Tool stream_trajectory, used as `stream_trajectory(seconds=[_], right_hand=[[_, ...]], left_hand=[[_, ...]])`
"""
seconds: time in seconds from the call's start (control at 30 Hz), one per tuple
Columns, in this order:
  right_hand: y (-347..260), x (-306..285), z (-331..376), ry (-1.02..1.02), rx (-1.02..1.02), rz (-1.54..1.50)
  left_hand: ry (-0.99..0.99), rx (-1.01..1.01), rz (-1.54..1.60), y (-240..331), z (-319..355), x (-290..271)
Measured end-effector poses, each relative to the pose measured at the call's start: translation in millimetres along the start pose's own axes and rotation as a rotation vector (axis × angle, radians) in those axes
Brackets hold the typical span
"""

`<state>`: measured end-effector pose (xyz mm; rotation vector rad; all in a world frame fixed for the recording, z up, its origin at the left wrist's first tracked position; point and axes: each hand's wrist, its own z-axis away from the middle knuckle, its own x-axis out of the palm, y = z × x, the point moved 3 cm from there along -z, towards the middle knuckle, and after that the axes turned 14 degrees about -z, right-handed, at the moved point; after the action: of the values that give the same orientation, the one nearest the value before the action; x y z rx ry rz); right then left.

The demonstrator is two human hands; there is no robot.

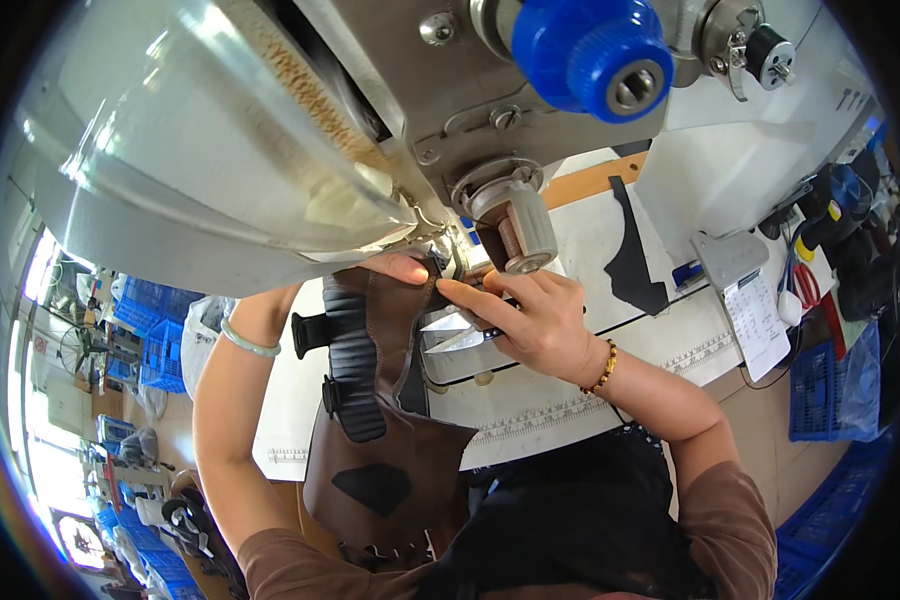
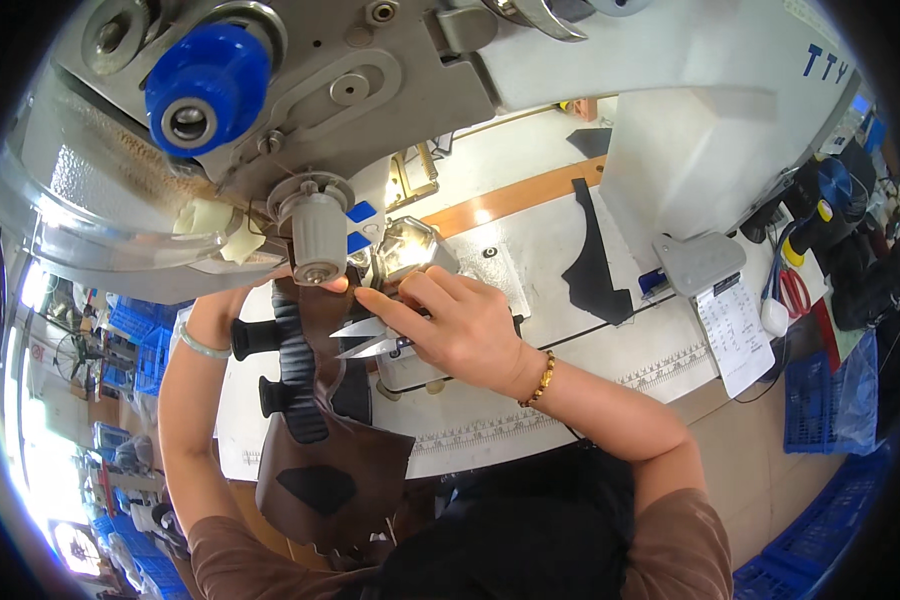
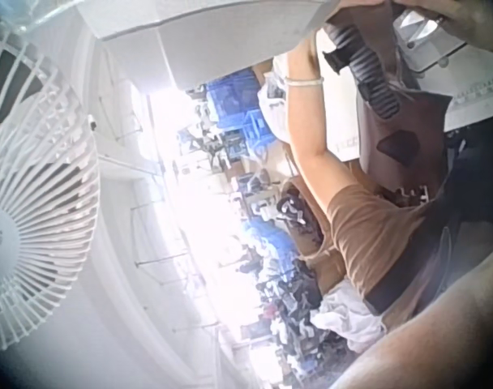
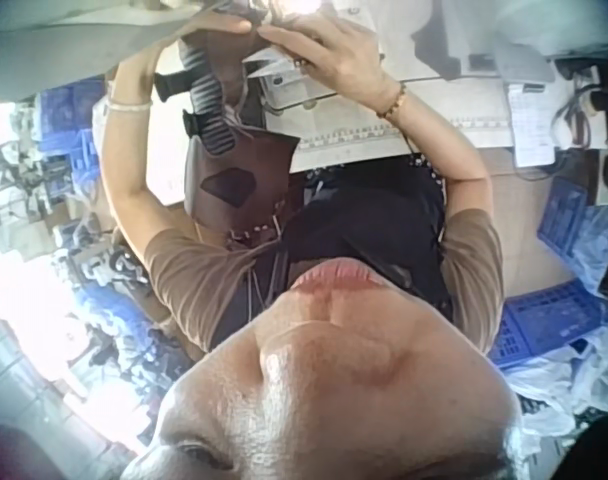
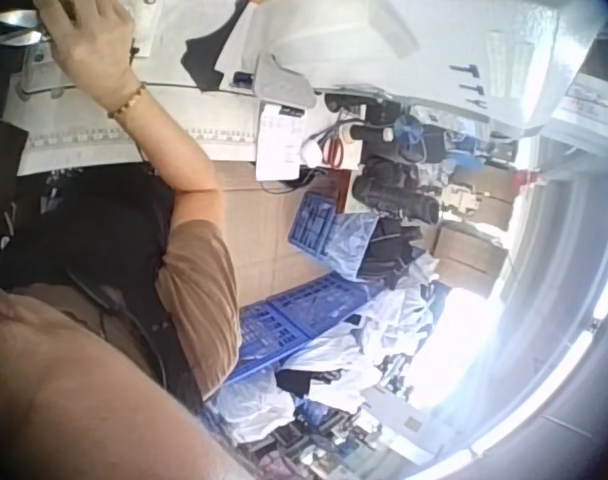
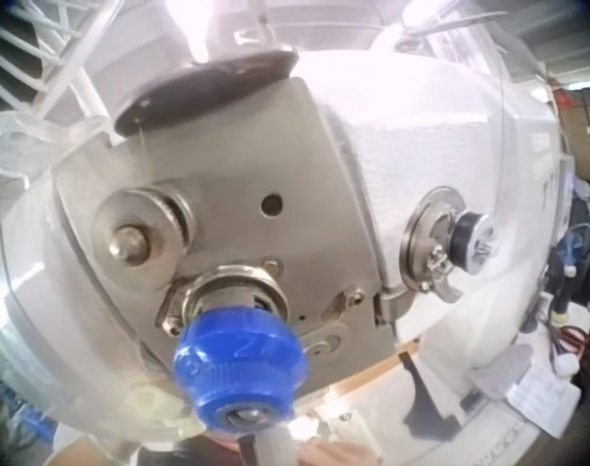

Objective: The person aligns and stitches shoe upper components together using a sewing machine, trims thread using thread snips, and continues sewing the boot pieces.

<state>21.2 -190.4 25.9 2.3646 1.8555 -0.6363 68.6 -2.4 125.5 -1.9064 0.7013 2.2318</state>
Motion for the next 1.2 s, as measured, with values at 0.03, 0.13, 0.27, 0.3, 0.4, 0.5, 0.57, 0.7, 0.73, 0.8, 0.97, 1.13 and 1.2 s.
stream_trajectory(seconds=[0.03,0.13,0.27,0.3,0.4,0.5,0.57,0.7,0.73,0.8,0.97,1.13,1.2], right_hand=[[0.3,-0.2,0.5,0.002,0.002,0.005],[1.5,-3.6,2.3,-0.013,0.016,-0.047],[1.5,-25.2,26.6,-0.166,0.21,-0.13],[2.7,-33.5,37.5,-0.227,0.29,-0.114],[7.8,-56.5,76.2,-0.326,0.404,0.005],[12.3,-82.2,108.5,-0.43,0.665,0.204],[15.3,-92.0,122.5,-0.442,0.685,0.285],[1.4,-82.1,93.9,-0.394,0.515,0.231],[-6.7,-72.2,86.0,-0.355,0.494,0.058],[-23.1,-48.4,68.6,-0.306,0.479,-0.236],[-59.3,8.3,24.0,-0.188,0.408,-0.354],[-78.1,28.8,9.2,-0.119,0.367,-0.28],[-83.4,31.2,9.4,-0.125,0.457,-0.281]], left_hand=[[0.003,0.005,0.008,-1.7,6.5,0.9],[0.011,0.019,0.03,0.3,6.9,-0.8],[0.024,0.044,0.064,-3.5,6.8,0.1],[0.028,0.051,0.074,-4.2,4.6,-1.0],[0.047,0.054,0.103,-6.6,9.3,0.3],[0.083,0.05,0.129,-2.0,4.1,-1.5],[0.108,0.055,0.147,-1.9,4.0,-1.6],[0.156,0.045,0.179,-7.6,9.6,-3.1],[0.166,0.046,0.19,-6.8,6.7,-3.1],[0.185,0.049,0.206,-3.1,0.6,-2.8],[0.215,0.086,0.229,2.5,0.2,0.0],[0.259,0.084,0.259,3.5,2.2,-0.6],[0.271,0.087,0.279,5.4,-1.5,-1.0]])
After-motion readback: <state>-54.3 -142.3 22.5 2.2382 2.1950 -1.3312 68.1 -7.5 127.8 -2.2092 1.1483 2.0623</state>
